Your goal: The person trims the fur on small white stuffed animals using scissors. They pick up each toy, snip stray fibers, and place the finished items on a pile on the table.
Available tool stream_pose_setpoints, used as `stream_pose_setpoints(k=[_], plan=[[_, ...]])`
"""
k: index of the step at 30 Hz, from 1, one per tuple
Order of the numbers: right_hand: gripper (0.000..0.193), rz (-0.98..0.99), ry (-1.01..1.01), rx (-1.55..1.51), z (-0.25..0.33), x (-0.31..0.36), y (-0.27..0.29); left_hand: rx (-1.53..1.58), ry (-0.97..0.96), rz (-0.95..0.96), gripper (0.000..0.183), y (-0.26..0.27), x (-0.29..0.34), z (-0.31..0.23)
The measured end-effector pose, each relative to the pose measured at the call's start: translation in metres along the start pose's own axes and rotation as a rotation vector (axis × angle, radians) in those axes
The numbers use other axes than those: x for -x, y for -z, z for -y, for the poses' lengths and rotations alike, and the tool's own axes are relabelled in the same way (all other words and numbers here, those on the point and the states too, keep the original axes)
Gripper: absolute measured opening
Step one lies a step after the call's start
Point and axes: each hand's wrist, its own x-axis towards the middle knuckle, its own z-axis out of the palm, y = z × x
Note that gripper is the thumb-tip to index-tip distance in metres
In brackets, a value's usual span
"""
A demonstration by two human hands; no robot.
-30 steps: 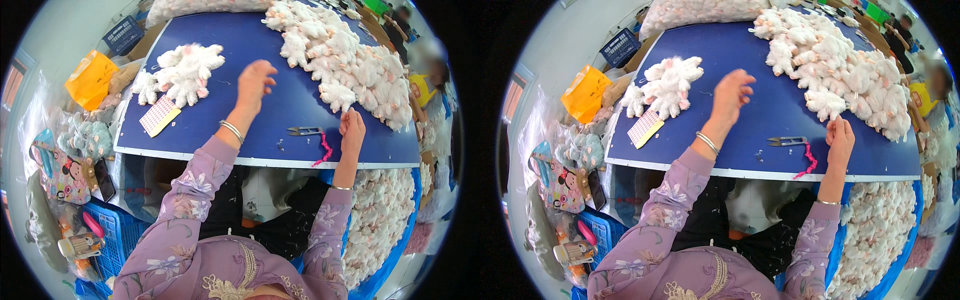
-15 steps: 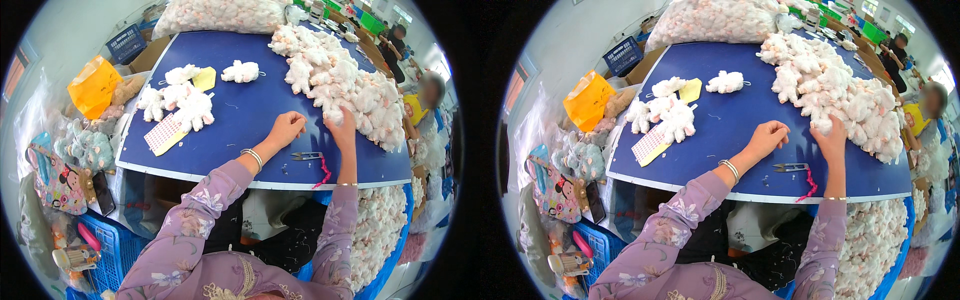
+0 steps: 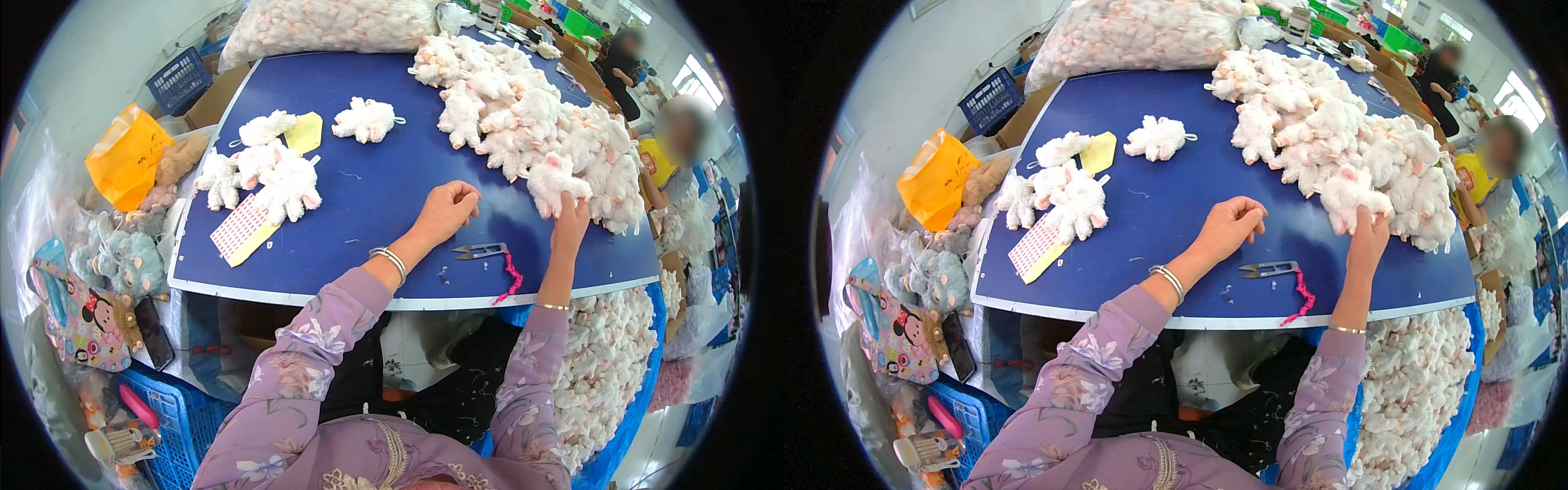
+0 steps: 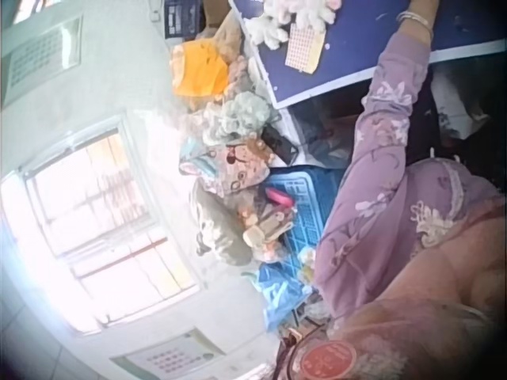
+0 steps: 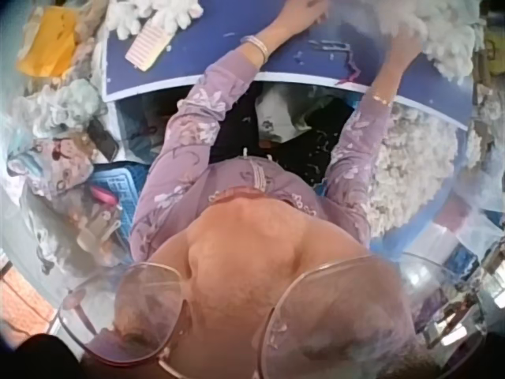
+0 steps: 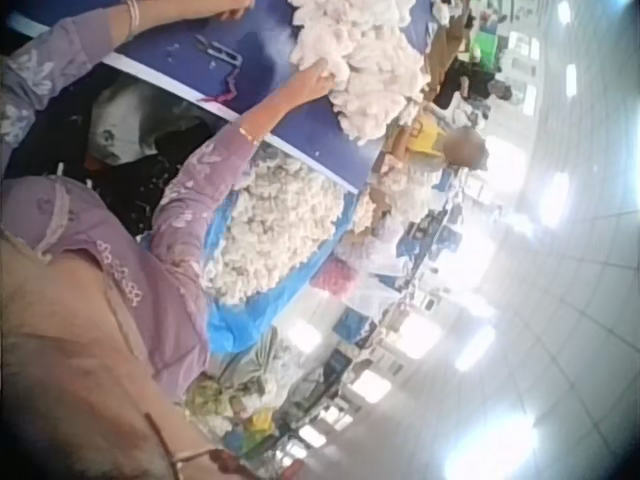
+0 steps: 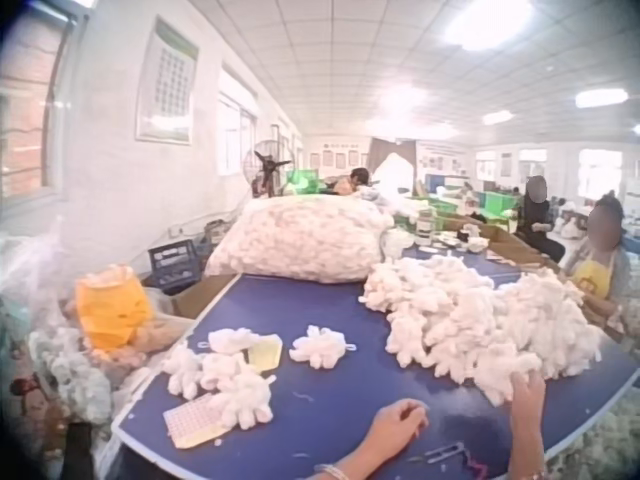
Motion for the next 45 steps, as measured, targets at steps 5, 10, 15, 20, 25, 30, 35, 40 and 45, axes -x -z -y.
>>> stream_pose_setpoints(k=[5, 10, 15, 20, 25, 30, 35, 40, 45], plan=[[0.034, 0.400, -0.211, -0.336, 0.016, 0.035, -0.021, -0.037, -0.186, -0.068, 0.034, -0.013, 0.008, -0.007], [0.027, 0.506, -0.189, -0.123, 0.011, 0.040, -0.031, -0.048, 0.102, 0.287, 0.041, -0.008, 0.015, -0.020], [0.020, 0.551, -0.180, 0.024, 0.012, 0.044, -0.038, -0.173, -0.051, 0.179, 0.036, -0.009, 0.024, -0.016], [0.016, 0.472, -0.149, -0.080, 0.013, 0.050, -0.033, -0.134, -0.064, 0.172, 0.025, -0.014, 0.017, -0.002], [0.019, 0.434, -0.218, -0.303, 0.006, 0.047, -0.032, 0.101, 0.059, 0.171, 0.024, -0.012, 0.013, -0.002], [0.041, 0.443, -0.254, -0.422, 0.010, 0.045, -0.035, 0.121, 0.052, 0.180, 0.029, -0.009, 0.014, -0.001], [0.057, 0.443, -0.349, -0.394, 0.004, 0.043, -0.027, 0.135, -0.036, 0.098, 0.033, -0.013, 0.011, 0.001], [0.022, 0.493, -0.238, -0.230, 0.022, 0.053, -0.038, 0.094, -0.015, 0.007, 0.033, -0.007, 0.010, 0.001], [0.017, 0.538, -0.230, -0.278, 0.013, 0.051, -0.031, 0.433, 0.111, -0.084, 0.036, -0.010, 0.007, -0.009]])
